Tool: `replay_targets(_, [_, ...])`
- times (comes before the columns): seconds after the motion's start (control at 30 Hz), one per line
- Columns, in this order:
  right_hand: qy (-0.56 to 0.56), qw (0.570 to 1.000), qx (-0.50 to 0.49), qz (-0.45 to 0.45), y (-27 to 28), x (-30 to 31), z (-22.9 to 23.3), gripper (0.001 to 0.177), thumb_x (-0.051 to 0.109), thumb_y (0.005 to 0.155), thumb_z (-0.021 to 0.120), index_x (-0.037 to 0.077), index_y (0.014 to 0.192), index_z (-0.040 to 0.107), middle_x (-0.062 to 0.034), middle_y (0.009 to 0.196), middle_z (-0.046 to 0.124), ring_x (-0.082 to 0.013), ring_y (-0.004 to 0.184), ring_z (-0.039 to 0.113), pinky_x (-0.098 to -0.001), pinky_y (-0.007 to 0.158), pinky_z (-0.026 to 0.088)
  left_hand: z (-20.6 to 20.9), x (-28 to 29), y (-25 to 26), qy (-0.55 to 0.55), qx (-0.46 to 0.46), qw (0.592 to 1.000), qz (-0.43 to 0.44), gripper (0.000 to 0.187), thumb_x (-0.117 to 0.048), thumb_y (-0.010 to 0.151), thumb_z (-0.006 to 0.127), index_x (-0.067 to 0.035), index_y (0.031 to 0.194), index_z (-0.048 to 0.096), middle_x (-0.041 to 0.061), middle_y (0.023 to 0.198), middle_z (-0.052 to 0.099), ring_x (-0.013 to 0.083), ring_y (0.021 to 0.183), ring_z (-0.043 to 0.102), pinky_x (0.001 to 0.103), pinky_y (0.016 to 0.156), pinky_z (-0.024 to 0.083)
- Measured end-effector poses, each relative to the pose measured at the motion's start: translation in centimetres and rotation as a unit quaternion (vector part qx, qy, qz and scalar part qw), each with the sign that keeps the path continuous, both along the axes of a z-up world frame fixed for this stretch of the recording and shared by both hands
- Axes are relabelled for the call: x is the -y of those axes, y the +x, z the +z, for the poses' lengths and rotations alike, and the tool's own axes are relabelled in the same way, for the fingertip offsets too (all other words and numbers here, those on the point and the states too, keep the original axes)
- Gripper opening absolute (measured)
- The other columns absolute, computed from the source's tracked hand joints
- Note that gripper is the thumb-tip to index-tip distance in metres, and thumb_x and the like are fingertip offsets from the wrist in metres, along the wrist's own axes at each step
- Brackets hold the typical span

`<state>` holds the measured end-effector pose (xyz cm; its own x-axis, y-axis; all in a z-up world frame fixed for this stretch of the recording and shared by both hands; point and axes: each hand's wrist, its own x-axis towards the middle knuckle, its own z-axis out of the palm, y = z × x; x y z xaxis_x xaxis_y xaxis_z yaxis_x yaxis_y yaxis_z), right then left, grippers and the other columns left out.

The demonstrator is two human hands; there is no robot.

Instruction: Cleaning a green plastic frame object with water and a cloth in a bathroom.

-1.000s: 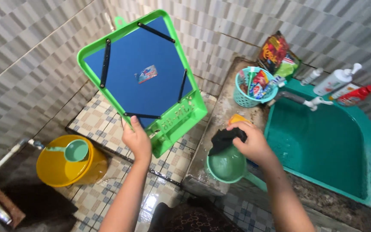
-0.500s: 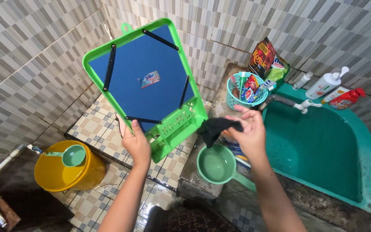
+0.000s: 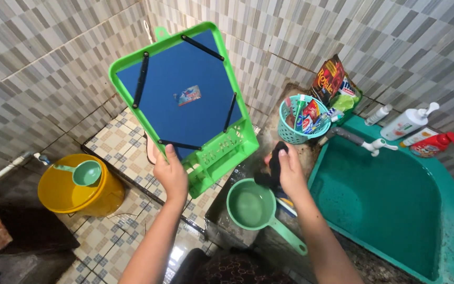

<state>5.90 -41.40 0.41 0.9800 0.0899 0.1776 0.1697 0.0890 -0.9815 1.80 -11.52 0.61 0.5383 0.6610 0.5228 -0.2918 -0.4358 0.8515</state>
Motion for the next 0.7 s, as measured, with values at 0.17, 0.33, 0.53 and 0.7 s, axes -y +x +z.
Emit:
replay_targets(0.17, [-0.120, 0.991, 0.060, -0.019, -0.3, 0.3, -0.6, 0.027, 0.018, 0.097, 0.068, 0.003, 0.112, 0.052, -0.0062, 0.099, 0.065, -0.0105, 0.095, 0.063, -0.0275, 0.085, 0.051, -0.1, 1.2, 0.1, -0.063, -0.079, 0.995, 0.010, 0.046, -0.038, 0.109, 0.054, 0.002, 0.086, 0.060, 0.004, 0.061, 0.048, 0.0123, 0.059, 0.043, 0.034, 0.055, 0.038])
replay_targets(0.33, [-0.208, 0.976, 0.068, -0.010, -0.7, -1.3, -0.1, 0.026, 0.022, 0.098, 0.070, 0.001, 0.085, 0.063, -0.0038, 0.089, 0.072, -0.0083, 0.079, 0.057, -0.0261, 0.071, 0.048, 0.6, 1.7, 0.4, -0.064, -0.050, 0.997, 0.010, 0.046, -0.039, 0.109, 0.053, 0.000, 0.086, 0.059, 0.002, 0.062, 0.047, 0.0114, 0.059, 0.042, 0.033, 0.054, 0.038])
replay_targets(0.53, [-0.004, 0.985, -0.158, 0.065, -1.3, -5.1, 1.2, 0.023, 0.025, 0.104, 0.062, 0.004, 0.101, 0.073, 0.0016, 0.088, 0.066, -0.0055, 0.079, 0.058, -0.0243, 0.072, 0.047, 1.1, 1.0, 0.1, -0.077, -0.039, 0.996, 0.016, 0.047, -0.038, 0.110, 0.052, 0.000, 0.083, 0.056, 0.002, 0.063, 0.048, 0.0115, 0.060, 0.043, 0.033, 0.056, 0.039])
replay_targets(0.7, [0.047, 0.952, -0.193, 0.235, -2.4, -7.2, 2.8, 0.030, 0.003, 0.081, 0.078, 0.008, 0.108, 0.066, -0.0037, 0.107, 0.070, -0.0116, 0.100, 0.067, -0.0283, 0.090, 0.053, 0.9, -0.4, -0.2, -0.064, -0.034, 0.997, 0.031, 0.046, -0.038, 0.109, 0.053, 0.000, 0.083, 0.057, 0.003, 0.062, 0.050, 0.0118, 0.059, 0.044, 0.033, 0.055, 0.040])
